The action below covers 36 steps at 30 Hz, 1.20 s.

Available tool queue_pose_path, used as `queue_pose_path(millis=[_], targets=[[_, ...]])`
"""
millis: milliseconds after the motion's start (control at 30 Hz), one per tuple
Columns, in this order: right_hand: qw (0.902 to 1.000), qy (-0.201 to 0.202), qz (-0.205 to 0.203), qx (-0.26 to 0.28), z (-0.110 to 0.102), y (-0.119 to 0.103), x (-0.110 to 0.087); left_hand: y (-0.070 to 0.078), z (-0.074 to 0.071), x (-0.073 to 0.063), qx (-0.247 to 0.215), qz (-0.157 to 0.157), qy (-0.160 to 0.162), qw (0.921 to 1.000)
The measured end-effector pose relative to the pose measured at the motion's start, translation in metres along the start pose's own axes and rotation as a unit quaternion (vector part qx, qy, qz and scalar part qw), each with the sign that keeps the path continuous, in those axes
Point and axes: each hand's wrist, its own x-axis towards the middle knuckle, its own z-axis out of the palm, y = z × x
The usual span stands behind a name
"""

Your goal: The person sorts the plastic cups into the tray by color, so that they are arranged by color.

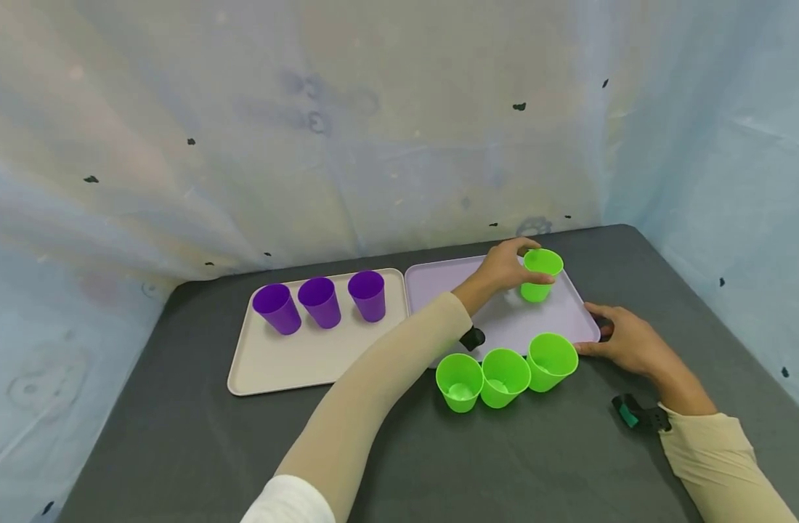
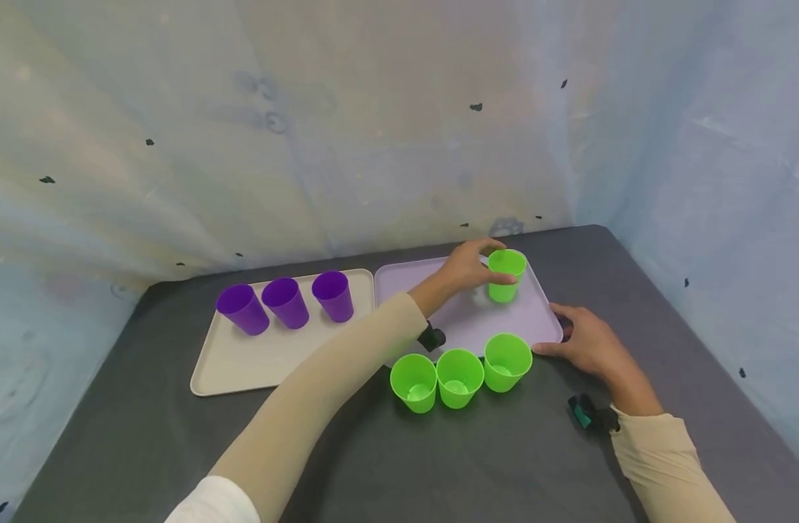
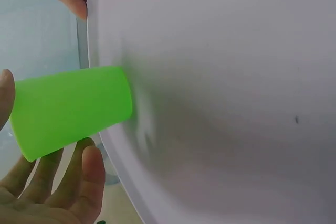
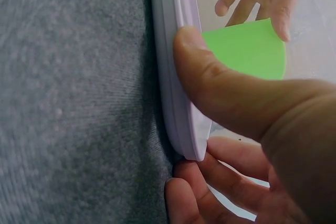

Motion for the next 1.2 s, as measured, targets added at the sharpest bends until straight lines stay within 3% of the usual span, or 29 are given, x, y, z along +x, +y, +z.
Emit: queue_pose_path(millis=[267, 433, 533, 700, 833, 1000, 1200], targets=[[0.9999, 0.007, -0.009, 0.011, 0.009, -0.001, 0.008, -0.005, -0.008, -0.007, -0.033, -0.032, 0.001, 0.9989], [0.9997, 0.004, -0.003, 0.024, 0.01, -0.001, 0.01, 0.004, -0.031, -0.026, -0.082, -0.05, 0.04, 0.9946], [0.9996, 0.005, -0.002, 0.026, 0.008, 0.0, 0.01, 0.012, -0.052, -0.043, -0.127, -0.037, 0.059, 0.9894], [0.9997, 0.005, -0.007, 0.025, 0.007, -0.001, 0.009, 0.015, -0.089, -0.077, -0.13, 0.032, 0.064, 0.989], [0.9996, 0.005, -0.006, 0.025, 0.007, -0.003, 0.009, 0.01, -0.105, -0.111, -0.139, 0.065, 0.065, 0.9861], [0.9997, 0.008, -0.009, 0.021, 0.006, -0.006, 0.012, -0.003, -0.109, -0.159, -0.18, 0.075, 0.072, 0.9782], [0.9998, 0.006, -0.009, 0.017, 0.006, -0.005, 0.012, -0.025, -0.103, -0.212, -0.114, 0.099, 0.118, 0.9815]])
